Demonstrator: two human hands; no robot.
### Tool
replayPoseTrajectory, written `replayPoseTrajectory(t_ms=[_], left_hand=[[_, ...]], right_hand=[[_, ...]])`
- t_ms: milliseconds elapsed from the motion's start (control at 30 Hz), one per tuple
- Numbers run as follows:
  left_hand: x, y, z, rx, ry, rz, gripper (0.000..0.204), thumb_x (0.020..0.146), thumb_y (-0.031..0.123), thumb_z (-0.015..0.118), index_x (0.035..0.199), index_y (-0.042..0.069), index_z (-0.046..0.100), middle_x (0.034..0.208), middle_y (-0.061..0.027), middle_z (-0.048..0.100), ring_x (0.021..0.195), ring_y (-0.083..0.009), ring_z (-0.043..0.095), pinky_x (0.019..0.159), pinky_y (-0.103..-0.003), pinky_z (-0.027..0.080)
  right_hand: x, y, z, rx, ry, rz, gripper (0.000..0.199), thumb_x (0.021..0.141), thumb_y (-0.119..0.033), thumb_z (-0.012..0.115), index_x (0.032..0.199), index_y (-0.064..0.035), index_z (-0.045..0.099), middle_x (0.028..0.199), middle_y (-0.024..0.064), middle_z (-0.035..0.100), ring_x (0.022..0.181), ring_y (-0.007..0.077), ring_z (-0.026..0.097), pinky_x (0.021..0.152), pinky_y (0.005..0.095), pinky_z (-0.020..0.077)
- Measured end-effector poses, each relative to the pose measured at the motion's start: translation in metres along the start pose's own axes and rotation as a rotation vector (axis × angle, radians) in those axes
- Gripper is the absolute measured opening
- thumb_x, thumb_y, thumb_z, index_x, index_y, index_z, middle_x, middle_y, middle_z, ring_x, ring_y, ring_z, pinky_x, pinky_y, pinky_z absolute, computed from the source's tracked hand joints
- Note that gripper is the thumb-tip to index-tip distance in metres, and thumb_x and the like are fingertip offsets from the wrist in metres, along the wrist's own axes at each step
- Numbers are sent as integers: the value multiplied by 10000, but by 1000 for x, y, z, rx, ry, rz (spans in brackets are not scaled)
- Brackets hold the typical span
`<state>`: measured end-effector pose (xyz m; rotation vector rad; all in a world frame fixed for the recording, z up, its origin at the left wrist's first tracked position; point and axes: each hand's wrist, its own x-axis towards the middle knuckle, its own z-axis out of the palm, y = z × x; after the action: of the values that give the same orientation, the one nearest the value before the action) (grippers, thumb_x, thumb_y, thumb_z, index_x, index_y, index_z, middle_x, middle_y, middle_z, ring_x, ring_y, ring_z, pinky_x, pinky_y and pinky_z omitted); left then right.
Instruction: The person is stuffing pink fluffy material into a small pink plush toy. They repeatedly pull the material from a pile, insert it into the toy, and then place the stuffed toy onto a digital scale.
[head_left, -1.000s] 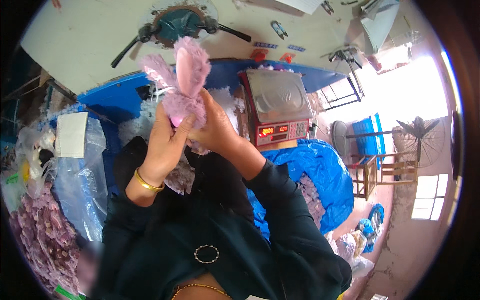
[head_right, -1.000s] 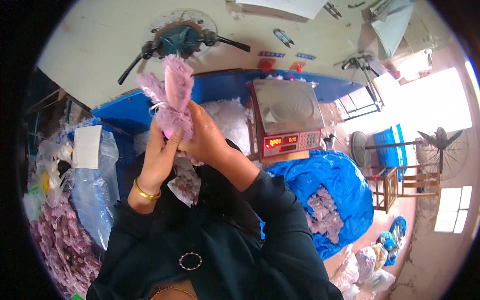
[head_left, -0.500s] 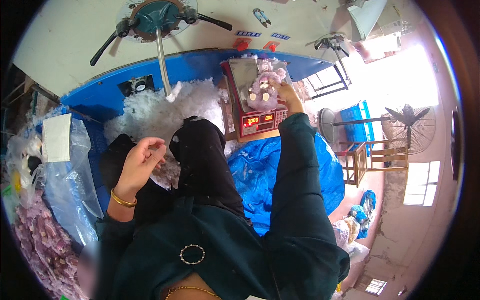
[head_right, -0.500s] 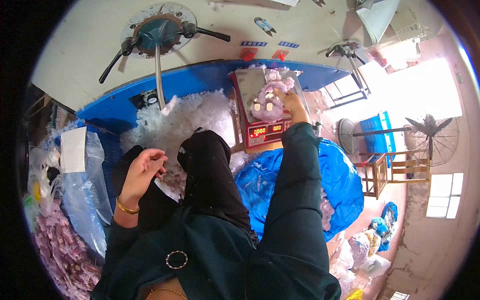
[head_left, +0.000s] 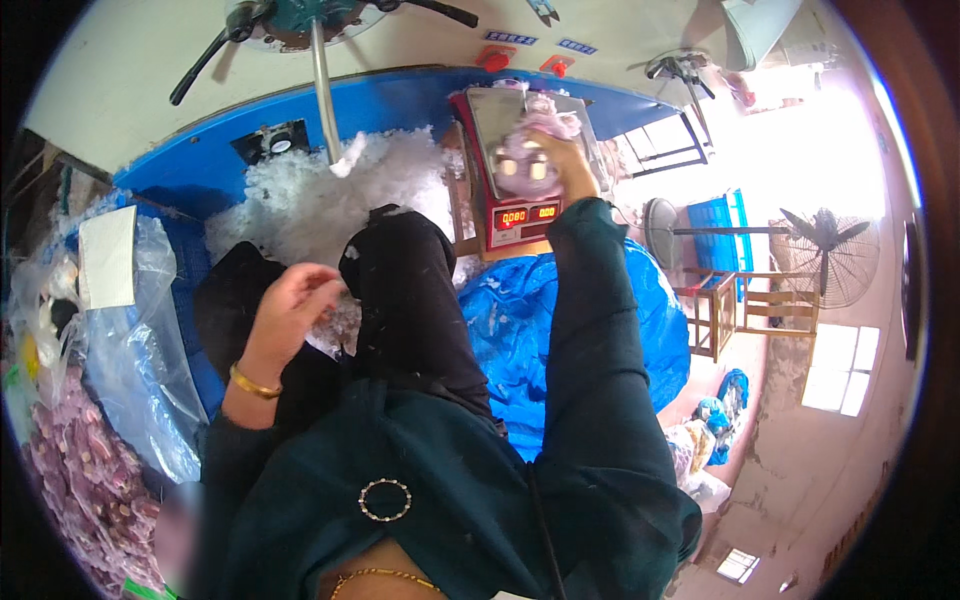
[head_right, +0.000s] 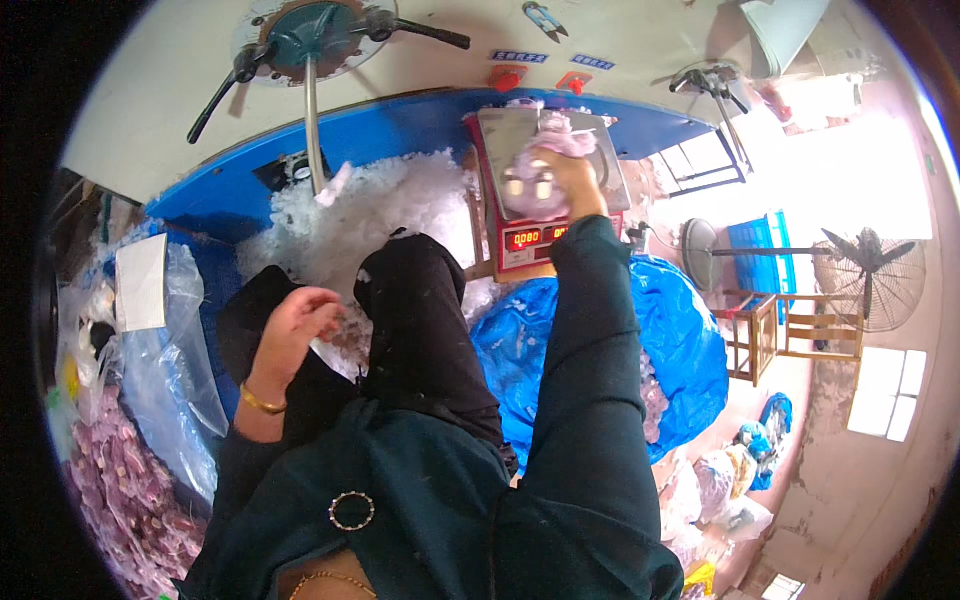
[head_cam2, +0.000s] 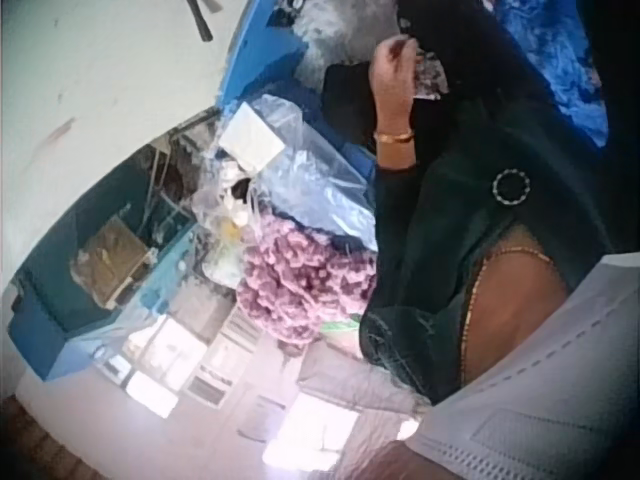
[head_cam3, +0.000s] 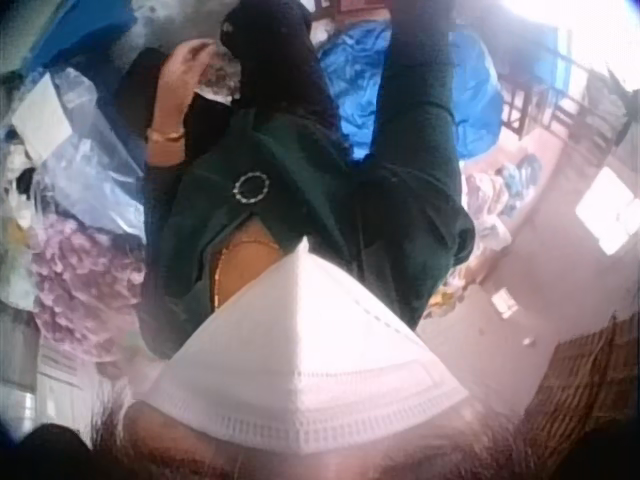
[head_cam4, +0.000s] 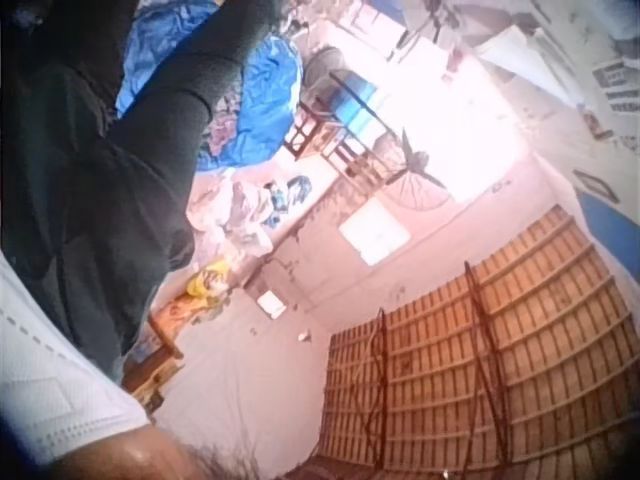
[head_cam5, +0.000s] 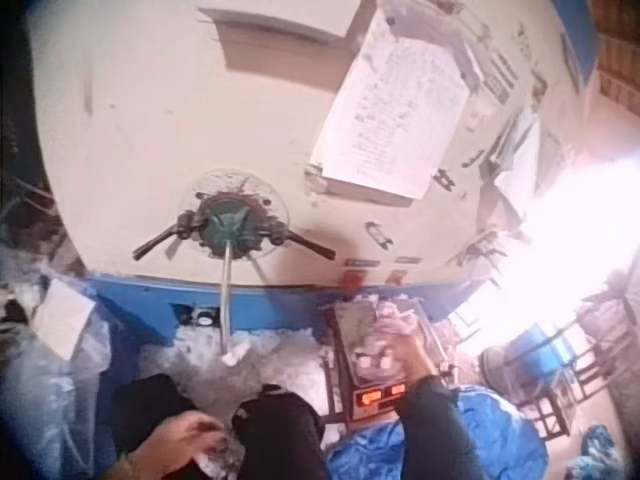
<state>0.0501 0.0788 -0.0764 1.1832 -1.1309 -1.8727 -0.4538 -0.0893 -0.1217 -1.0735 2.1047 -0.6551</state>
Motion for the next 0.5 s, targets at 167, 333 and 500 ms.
replayPoseTrajectory(t_ms=[167,333,500], left_hand=[[9,-21,27,100,-22,71,654,765,165,772,1293,21,413,1168,-124,538,941,-163,594,793,-288,512],[-5,6,55,477,97,820,738,697,176,825,1298,42,420,1217,-135,534,1032,-215,583,856,-344,493],[26,45,39,-55,198,698,429,845,75,657,1223,-8,474,1153,-116,589,1016,-199,599,895,-322,475]], right_hand=[[-170,-121,110,608,-587,-368,536,631,-228,834,1078,-9,637,980,66,671,914,175,622,808,338,508],[-276,-154,125,601,-552,-752,582,641,-131,806,1144,24,559,1045,55,639,926,126,598,841,298,483],[-239,-224,151,595,-216,-840,303,763,-155,695,991,35,635,930,76,672,819,120,616,745,267,500]])
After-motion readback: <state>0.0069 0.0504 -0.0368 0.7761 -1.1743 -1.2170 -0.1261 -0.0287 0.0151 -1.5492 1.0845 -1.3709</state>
